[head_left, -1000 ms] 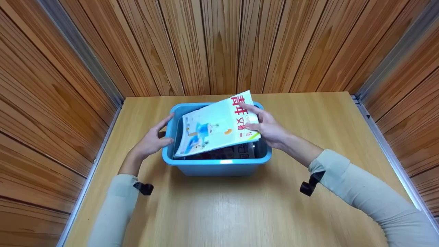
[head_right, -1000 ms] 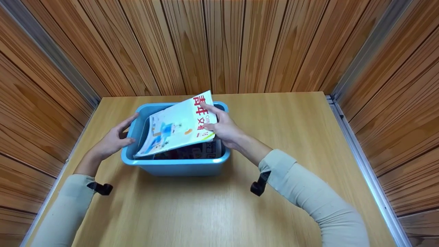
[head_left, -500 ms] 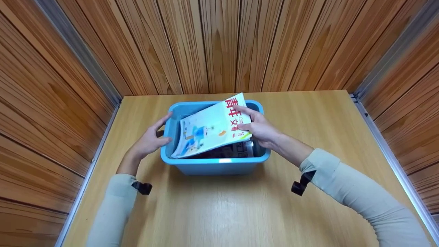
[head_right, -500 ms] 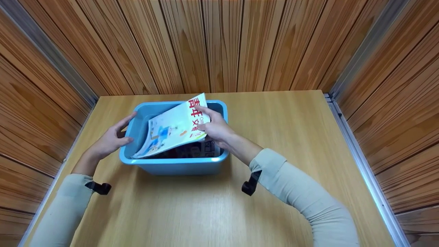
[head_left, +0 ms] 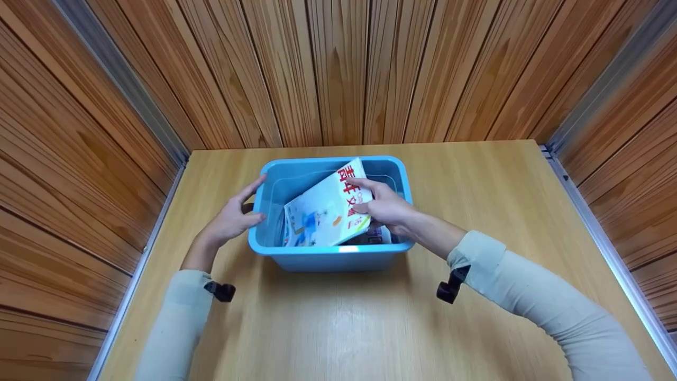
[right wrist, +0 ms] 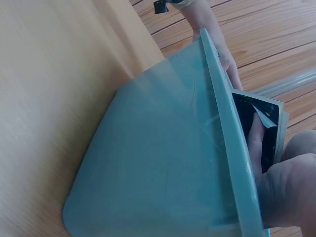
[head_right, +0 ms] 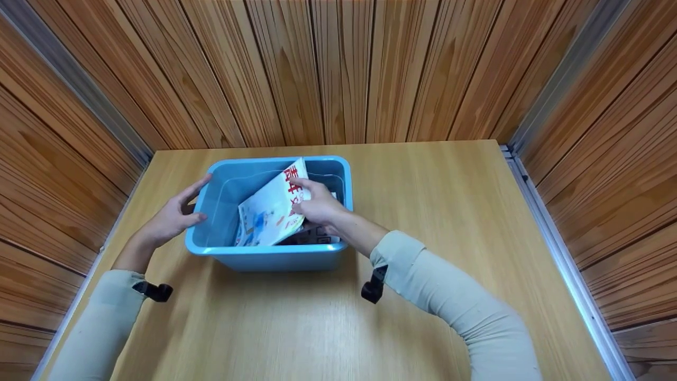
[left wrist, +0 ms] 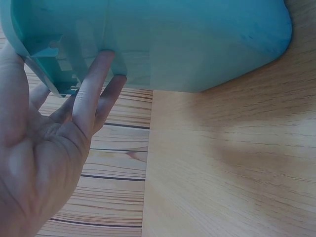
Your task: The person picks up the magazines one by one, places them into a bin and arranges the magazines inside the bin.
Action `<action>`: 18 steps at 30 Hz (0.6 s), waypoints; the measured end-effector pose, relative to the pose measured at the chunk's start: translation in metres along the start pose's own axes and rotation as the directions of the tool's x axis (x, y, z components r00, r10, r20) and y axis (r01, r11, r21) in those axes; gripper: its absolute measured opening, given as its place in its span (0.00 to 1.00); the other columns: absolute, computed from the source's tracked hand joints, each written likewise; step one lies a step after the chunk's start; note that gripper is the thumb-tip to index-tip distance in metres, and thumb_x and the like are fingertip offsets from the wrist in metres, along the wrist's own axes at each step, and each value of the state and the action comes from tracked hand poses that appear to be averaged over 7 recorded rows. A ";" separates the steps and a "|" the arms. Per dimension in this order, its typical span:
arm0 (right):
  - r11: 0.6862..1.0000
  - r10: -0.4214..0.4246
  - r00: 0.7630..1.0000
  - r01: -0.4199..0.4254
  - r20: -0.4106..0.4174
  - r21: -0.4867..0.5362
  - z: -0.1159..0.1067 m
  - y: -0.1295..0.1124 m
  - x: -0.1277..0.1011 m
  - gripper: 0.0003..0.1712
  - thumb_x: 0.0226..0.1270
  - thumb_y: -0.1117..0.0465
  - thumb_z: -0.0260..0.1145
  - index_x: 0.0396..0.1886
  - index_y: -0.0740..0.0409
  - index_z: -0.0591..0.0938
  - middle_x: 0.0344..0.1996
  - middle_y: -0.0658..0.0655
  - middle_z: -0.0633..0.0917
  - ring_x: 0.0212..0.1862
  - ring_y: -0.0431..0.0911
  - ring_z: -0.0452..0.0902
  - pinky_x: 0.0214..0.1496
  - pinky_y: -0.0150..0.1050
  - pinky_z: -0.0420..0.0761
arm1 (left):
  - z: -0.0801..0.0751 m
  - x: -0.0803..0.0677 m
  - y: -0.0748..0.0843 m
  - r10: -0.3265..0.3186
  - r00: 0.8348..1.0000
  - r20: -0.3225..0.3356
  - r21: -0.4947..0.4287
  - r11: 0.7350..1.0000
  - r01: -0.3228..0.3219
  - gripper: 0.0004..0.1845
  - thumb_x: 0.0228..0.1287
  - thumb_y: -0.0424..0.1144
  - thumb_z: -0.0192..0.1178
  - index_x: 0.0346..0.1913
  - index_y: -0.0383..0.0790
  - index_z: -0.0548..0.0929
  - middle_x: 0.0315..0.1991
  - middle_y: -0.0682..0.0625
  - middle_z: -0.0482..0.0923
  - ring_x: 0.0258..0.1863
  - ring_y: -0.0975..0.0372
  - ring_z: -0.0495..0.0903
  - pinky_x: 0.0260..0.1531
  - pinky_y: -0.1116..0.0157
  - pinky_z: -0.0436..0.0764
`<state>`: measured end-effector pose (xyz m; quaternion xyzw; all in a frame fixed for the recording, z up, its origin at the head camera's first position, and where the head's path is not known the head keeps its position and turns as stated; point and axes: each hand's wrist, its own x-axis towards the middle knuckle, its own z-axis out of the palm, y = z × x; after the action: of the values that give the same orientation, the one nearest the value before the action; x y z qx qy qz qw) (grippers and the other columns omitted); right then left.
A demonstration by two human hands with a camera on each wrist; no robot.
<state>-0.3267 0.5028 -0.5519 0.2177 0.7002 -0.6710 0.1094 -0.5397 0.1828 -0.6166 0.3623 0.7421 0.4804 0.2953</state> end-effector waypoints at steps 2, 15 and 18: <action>0.999 0.000 1.000 0.001 0.004 -0.046 0.000 -0.002 0.000 0.41 0.85 0.65 0.65 0.91 0.36 0.66 0.69 0.65 0.79 0.54 0.51 0.93 0.47 0.39 0.96 | 0.000 0.000 -0.001 -0.008 1.000 0.001 -0.005 1.000 0.008 0.50 0.78 0.36 0.61 0.95 0.57 0.47 0.93 0.35 0.50 0.87 0.28 0.63 0.78 0.30 0.75; 0.880 -0.063 0.989 0.119 0.135 -0.461 -0.012 -0.007 -0.002 0.40 0.84 0.62 0.66 0.90 0.43 0.68 0.74 0.63 0.78 0.55 0.53 0.91 0.49 0.36 0.95 | 0.000 -0.001 -0.001 -0.005 1.000 -0.001 0.010 1.000 0.005 0.51 0.78 0.38 0.62 0.95 0.59 0.47 0.94 0.36 0.48 0.89 0.29 0.60 0.81 0.29 0.72; 0.825 -0.066 0.984 0.148 0.168 -0.546 -0.015 -0.007 -0.003 0.39 0.84 0.61 0.66 0.90 0.44 0.68 0.78 0.63 0.76 0.59 0.54 0.88 0.48 0.33 0.92 | 0.000 -0.001 -0.001 -0.001 1.000 -0.002 0.013 1.000 0.001 0.50 0.78 0.39 0.62 0.95 0.58 0.48 0.94 0.37 0.48 0.89 0.30 0.60 0.81 0.29 0.72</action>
<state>-0.3256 0.5175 -0.5432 0.0888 0.8665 -0.4572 0.1795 -0.5397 0.1819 -0.6173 0.3635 0.7455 0.4760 0.2925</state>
